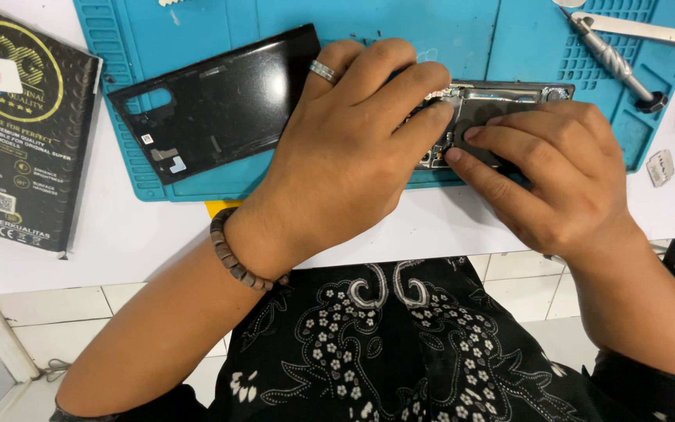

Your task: The person disassembles a smartphone on a blue work mat, removing the back cover and various internal components. They use a screwdriver to loosen screws and a plastic pry tool to separate parts. The person then reassembles the device by placing the battery and other components back into the chassis.

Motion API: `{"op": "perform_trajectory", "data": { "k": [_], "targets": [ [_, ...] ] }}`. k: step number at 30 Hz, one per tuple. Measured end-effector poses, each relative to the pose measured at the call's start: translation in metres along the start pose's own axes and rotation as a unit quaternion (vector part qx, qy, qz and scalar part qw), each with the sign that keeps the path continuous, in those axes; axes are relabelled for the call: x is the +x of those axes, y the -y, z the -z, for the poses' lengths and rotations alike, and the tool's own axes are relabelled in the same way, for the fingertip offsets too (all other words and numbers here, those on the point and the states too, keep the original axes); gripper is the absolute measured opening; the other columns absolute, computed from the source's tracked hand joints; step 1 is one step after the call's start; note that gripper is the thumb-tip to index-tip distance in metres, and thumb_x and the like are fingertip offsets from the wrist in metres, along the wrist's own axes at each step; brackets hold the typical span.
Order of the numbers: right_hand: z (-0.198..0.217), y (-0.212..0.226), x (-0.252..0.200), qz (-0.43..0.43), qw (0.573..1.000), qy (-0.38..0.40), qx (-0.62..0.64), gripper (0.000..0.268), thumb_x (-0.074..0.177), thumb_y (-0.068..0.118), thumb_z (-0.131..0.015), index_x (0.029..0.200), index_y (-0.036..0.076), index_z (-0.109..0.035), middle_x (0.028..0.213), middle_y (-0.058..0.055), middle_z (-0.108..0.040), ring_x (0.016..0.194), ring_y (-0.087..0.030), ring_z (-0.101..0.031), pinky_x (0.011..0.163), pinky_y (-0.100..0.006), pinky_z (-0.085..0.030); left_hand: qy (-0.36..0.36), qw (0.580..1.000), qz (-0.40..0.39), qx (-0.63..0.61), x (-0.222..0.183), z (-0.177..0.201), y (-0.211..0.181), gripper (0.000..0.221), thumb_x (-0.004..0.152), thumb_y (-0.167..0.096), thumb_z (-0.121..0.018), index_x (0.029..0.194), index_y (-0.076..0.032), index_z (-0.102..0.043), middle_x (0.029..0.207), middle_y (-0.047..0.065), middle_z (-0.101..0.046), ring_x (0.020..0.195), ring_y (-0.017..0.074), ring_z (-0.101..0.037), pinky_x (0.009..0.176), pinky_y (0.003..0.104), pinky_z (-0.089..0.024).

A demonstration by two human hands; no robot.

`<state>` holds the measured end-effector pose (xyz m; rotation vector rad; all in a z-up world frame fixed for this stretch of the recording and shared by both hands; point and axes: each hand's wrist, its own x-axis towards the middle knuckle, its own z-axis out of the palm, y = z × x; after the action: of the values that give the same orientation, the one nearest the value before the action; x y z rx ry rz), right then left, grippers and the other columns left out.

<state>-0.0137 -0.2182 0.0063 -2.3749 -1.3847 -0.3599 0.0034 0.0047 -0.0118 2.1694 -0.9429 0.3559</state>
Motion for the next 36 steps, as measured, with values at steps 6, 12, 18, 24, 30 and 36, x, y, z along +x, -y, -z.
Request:
{"op": "perform_trajectory", "data": {
  "k": [6, 12, 18, 24, 30, 36],
  "targets": [
    [0.0009, 0.0014, 0.0010, -0.003, 1.000, 0.013, -0.013, 0.009, 0.094, -0.008, -0.068, 0.100, -0.003, -0.074, 0.098, -0.020, -0.066, 0.085, -0.037, -0.064, 0.073, -0.046, -0.049, -0.006, 1.000, -0.003, 0.006, 0.0007, 0.0013, -0.0001, 0.014, 0.093, 0.006, -0.052, 0.095, 0.001, -0.065, 0.107, 0.009, -0.059, 0.100, 0.0286, -0.051, 0.082, 0.043, -0.038],
    [-0.0005, 0.0029, 0.0008, 0.011, 0.999, 0.015, -0.046, 0.012, 0.094, -0.009, -0.067, 0.102, -0.003, -0.074, 0.098, -0.020, -0.066, 0.085, -0.036, -0.064, 0.071, -0.045, -0.050, -0.008, 1.000, -0.003, 0.015, 0.0013, 0.0018, 0.0000, 0.015, 0.093, 0.005, -0.049, 0.092, 0.001, -0.063, 0.105, 0.009, -0.058, 0.098, 0.0280, -0.051, 0.082, 0.041, -0.038],
    [-0.0017, 0.0058, 0.0017, 0.017, 0.996, 0.017, -0.088, 0.010, 0.093, -0.011, -0.071, 0.098, -0.003, -0.075, 0.096, -0.019, -0.066, 0.083, -0.033, -0.065, 0.072, -0.043, -0.052, -0.009, 1.000, -0.007, 0.028, 0.0001, 0.0017, 0.0006, 0.016, 0.092, 0.007, -0.050, 0.091, 0.000, -0.063, 0.105, 0.009, -0.059, 0.098, 0.0275, -0.051, 0.081, 0.040, -0.038],
    [-0.0037, 0.0081, -0.0006, 0.018, 0.994, 0.016, -0.106, 0.012, 0.093, -0.009, -0.069, 0.100, -0.002, -0.075, 0.097, -0.018, -0.069, 0.084, -0.033, -0.066, 0.068, -0.043, -0.051, -0.009, 1.000, -0.003, 0.027, 0.0005, 0.0037, 0.0000, 0.016, 0.090, 0.009, -0.050, 0.095, 0.000, -0.063, 0.104, 0.010, -0.060, 0.097, 0.0278, -0.052, 0.079, 0.040, -0.039],
    [-0.0002, 0.0087, 0.0055, 0.052, 0.987, 0.036, -0.151, 0.009, 0.092, -0.006, -0.068, 0.093, -0.002, -0.077, 0.088, -0.016, -0.072, 0.077, -0.027, -0.065, 0.065, -0.037, -0.049, -0.002, 0.999, -0.010, 0.033, -0.0004, 0.0024, -0.0003, 0.017, 0.091, 0.007, -0.051, 0.095, -0.001, -0.065, 0.107, 0.010, -0.061, 0.098, 0.0275, -0.053, 0.081, 0.040, -0.040],
    [-0.0042, 0.0027, 0.0057, 0.084, 0.988, 0.023, -0.126, 0.004, 0.088, -0.010, -0.077, 0.088, -0.006, -0.076, 0.086, -0.015, -0.071, 0.074, -0.025, -0.064, 0.062, -0.036, -0.050, -0.012, 0.999, -0.004, 0.035, -0.0016, 0.0016, -0.0006, 0.017, 0.094, 0.007, -0.049, 0.088, -0.002, -0.063, 0.104, 0.010, -0.060, 0.098, 0.0276, -0.052, 0.079, 0.041, -0.039]
  ]
}}
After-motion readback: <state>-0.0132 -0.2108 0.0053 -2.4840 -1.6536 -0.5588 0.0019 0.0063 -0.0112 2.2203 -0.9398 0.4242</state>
